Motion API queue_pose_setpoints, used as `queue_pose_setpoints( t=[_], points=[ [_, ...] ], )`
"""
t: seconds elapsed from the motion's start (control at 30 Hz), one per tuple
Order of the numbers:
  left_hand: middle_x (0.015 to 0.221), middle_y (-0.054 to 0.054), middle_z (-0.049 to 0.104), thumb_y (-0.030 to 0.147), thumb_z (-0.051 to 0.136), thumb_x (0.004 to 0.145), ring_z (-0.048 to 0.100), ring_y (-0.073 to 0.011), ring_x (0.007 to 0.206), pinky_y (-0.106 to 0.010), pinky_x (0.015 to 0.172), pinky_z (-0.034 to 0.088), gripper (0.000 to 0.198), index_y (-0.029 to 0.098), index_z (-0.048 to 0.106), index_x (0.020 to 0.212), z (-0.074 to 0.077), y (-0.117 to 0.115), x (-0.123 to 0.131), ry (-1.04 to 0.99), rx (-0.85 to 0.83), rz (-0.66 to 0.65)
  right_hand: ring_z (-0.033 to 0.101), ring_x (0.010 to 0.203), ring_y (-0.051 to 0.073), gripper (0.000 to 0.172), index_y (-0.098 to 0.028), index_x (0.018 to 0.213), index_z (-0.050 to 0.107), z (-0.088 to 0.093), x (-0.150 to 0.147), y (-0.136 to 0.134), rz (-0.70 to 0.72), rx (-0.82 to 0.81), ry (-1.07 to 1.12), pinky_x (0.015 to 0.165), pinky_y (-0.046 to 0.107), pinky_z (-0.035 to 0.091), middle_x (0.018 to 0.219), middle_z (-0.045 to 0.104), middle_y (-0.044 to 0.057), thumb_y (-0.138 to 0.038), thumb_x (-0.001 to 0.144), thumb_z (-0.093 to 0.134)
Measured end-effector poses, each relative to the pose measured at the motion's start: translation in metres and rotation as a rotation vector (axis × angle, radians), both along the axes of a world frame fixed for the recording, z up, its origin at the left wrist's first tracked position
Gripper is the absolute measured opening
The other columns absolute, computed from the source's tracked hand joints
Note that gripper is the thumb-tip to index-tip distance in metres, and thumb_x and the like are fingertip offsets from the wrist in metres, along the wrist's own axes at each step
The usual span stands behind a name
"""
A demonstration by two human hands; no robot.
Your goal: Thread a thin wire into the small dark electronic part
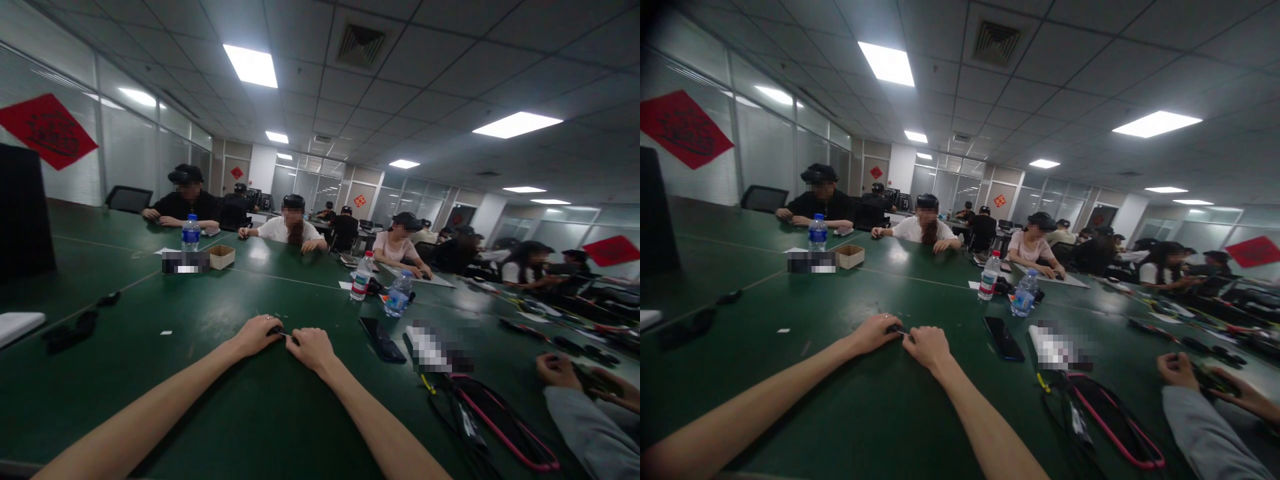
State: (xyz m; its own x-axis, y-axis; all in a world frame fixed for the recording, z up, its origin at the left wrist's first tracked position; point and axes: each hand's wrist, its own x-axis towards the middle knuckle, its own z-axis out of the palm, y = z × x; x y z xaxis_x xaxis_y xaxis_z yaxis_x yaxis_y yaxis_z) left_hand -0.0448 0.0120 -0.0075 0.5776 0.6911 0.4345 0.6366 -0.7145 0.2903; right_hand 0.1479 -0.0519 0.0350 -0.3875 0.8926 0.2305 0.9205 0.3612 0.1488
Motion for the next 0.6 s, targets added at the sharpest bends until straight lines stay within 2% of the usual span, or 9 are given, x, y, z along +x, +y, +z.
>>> queue_pose_setpoints(
  t=[0.6],
  points=[
    [0.095, -0.003, 0.06, 0.041, 0.048, 0.086, 0.057, -0.018, 0.085, -0.027, 0.072, 0.041, 0.024, 0.024, 0.054, 0.102, 0.0071, -0.0096, -0.0004, 0.025, -0.027, 0.056, 0.063, 0.077, 0.016, 0.048, -0.021, 0.095, 0.065, -0.0042, 0.0031, 0.0046, -0.069, 0.001, 0.019, 0.068, 0.025, 0.043, 0.092, 0.067, 0.008, -0.05, 0.093, 0.027]
  ],
)
